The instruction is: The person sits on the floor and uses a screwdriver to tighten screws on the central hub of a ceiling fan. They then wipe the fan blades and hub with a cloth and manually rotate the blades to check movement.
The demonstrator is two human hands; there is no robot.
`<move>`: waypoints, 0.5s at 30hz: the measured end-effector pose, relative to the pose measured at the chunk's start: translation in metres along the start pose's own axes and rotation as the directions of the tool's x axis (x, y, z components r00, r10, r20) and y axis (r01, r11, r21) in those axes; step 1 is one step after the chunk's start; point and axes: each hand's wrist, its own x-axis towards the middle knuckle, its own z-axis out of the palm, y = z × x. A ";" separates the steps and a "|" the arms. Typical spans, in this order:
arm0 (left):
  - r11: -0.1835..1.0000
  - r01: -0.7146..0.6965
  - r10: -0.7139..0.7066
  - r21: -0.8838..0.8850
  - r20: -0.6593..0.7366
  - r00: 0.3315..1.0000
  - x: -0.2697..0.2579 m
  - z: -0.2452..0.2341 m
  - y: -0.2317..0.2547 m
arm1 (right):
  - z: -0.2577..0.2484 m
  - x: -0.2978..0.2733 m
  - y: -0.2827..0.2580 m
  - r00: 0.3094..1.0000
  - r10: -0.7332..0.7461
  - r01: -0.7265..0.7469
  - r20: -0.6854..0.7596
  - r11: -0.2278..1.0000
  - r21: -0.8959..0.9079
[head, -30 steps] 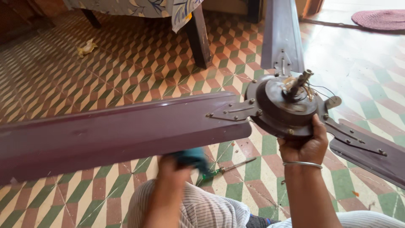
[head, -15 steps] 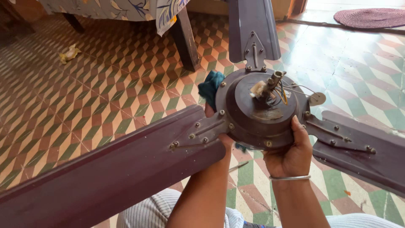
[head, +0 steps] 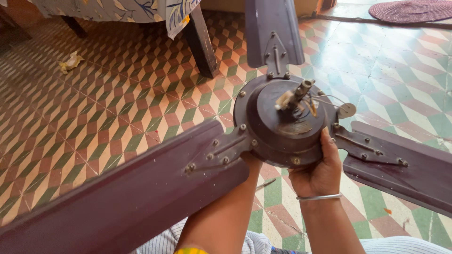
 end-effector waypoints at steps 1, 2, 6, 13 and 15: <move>1.000 0.008 -0.008 -0.005 -0.001 1.000 0.001 0.000 -0.001 | -0.002 0.000 0.001 1.000 -0.012 0.012 -0.005 1.000 -0.014; 1.000 0.011 -0.011 -0.008 -0.001 1.000 0.002 0.000 0.000 | -0.002 0.000 0.004 1.000 -0.020 0.020 -0.007 0.999 -0.027; 0.999 0.031 -0.032 -0.034 -0.026 0.999 0.005 -0.014 0.000 | -0.011 0.000 0.016 0.999 -0.029 0.030 0.042 0.999 -0.024; 0.997 0.056 -0.059 -0.058 -0.058 0.997 0.023 -0.057 0.002 | -0.012 -0.006 0.039 0.998 0.064 -0.064 -0.007 0.998 0.014; 0.995 0.075 -0.079 -0.066 -0.063 0.995 0.028 -0.077 0.003 | -0.014 -0.005 0.043 0.998 0.062 -0.062 -0.014 0.998 0.004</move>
